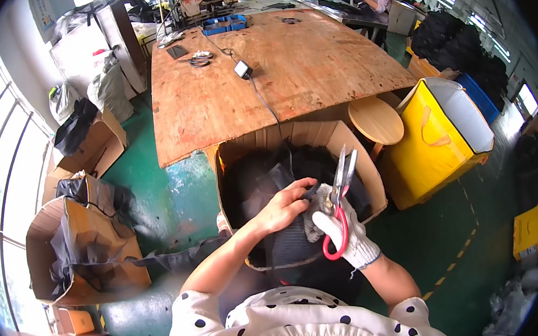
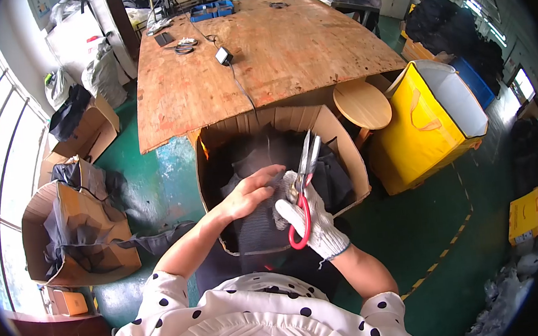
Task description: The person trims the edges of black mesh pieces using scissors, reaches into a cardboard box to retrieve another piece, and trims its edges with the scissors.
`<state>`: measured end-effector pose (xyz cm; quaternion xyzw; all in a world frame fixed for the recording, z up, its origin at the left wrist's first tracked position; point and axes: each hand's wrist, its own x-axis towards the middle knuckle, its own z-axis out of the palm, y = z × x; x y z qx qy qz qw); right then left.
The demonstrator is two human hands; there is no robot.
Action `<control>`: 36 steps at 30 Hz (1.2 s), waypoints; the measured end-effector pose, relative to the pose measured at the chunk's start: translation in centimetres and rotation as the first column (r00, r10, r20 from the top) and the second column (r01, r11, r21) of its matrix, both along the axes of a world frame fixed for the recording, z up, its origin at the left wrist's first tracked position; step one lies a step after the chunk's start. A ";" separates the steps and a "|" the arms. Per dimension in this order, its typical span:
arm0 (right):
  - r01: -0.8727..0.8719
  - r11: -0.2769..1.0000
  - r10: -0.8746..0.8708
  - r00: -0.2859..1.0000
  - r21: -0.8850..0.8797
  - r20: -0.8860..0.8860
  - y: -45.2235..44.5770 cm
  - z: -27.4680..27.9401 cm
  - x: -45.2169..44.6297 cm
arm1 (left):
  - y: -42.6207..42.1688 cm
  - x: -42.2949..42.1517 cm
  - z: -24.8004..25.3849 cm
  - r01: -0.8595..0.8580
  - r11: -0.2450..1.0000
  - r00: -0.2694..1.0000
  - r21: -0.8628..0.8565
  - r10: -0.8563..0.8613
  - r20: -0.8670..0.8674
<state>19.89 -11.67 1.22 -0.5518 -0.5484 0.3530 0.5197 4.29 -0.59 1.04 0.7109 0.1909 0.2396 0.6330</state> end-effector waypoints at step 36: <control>0.152 0.988 0.044 -0.185 0.016 -0.982 4.6 2.0 11.7 | 0.2 -3.7 -1.6 0.464 0.458 0.845 -0.758 0.030 0.534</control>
